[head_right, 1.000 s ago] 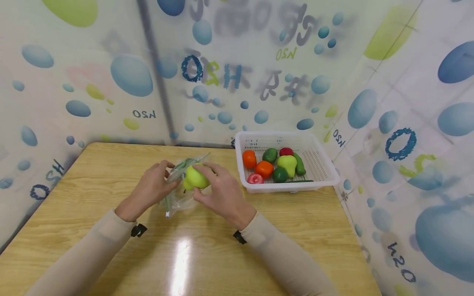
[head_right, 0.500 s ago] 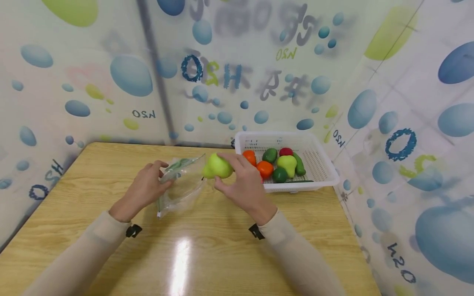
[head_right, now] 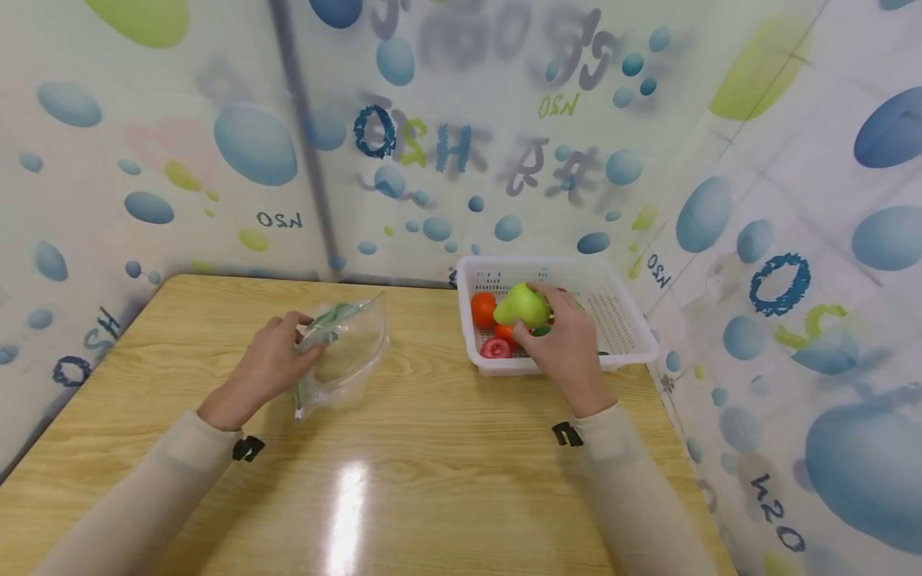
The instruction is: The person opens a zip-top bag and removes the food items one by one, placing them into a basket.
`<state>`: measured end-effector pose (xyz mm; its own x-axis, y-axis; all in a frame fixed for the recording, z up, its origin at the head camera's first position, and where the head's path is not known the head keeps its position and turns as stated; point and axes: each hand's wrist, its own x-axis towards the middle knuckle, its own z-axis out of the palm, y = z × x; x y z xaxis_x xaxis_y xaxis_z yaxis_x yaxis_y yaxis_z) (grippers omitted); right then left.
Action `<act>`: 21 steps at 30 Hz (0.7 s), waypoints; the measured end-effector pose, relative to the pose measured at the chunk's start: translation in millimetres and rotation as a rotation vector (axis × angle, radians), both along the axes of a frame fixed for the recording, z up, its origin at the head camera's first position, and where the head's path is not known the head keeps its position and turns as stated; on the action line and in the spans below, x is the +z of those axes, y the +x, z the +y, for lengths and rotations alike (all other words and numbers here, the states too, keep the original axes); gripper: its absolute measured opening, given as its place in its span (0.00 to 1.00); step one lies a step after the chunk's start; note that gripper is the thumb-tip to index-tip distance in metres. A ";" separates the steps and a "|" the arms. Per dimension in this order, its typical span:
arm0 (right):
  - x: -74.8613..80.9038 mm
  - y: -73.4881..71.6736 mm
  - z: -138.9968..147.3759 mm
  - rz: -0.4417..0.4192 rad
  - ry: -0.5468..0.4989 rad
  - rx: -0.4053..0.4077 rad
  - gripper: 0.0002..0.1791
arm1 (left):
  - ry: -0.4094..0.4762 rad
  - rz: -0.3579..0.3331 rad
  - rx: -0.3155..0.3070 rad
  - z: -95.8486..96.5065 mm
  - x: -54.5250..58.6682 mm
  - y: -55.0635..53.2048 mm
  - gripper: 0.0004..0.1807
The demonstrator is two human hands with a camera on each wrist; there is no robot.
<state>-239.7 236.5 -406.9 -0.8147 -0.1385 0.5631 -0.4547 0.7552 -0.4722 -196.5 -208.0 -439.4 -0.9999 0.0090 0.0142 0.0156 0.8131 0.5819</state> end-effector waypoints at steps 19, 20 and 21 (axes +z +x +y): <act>0.5 -18.0 82.2 -0.344 0.205 -0.267 0.37 | 0.015 0.034 0.029 -18.7 0.9 -0.7 0.35; 1.3 -18.3 83.2 -0.370 0.218 -0.272 0.37 | 0.017 0.034 0.031 -19.1 0.5 -0.8 0.35; 2.3 -18.2 83.9 -0.398 0.229 -0.275 0.38 | 0.018 0.035 0.032 -19.5 0.2 -0.6 0.35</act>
